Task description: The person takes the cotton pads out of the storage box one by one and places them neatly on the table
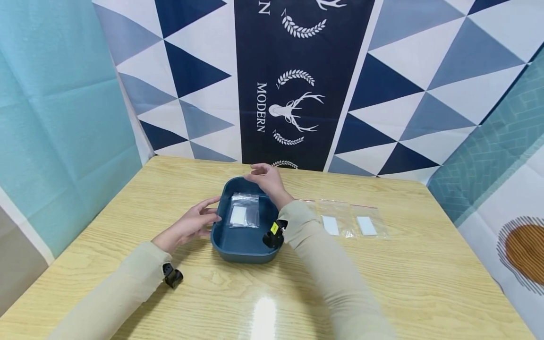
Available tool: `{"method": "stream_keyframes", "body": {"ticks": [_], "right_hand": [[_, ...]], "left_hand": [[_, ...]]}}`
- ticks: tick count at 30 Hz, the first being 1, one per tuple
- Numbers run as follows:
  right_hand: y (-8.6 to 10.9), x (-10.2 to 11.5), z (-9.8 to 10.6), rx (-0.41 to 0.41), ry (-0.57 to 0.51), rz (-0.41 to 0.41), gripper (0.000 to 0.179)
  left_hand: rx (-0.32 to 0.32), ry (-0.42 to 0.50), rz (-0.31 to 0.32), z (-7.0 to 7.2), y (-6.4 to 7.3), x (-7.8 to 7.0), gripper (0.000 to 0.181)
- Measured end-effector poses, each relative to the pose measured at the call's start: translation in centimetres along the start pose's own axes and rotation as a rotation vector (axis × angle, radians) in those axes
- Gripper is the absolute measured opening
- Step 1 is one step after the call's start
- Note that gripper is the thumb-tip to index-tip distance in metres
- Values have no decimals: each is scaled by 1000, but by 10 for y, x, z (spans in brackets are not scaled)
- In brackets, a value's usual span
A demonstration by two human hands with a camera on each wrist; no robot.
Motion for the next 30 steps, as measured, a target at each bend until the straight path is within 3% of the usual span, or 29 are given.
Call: {"method": "stream_keyframes", "body": {"ticks": [7,15,25,30], "right_hand": [[0,-16,-14,92,202,44,44],[3,-27,-30,305,332,38,53],[17,-42,-50,628,504,-53,75],[21,-46,-52,679,601,-75,78]], "left_hand": [[17,1,-5,-1,0,1,65],[26,-7,-1,-2,-1,-1,65],[15,-10,2,0,0,0,64],[19,-5,-1,-1,-1,0,64]]}}
Point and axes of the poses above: each hand's wrist, its own y-axis away from the middle knuckle, its own z-axis out of the back of the hand, x = y × z, the point moved 7 cm from there along -y, towards the middle knuckle, and after that the axes turned 7 degrees about -y, right-handed, at the moved point
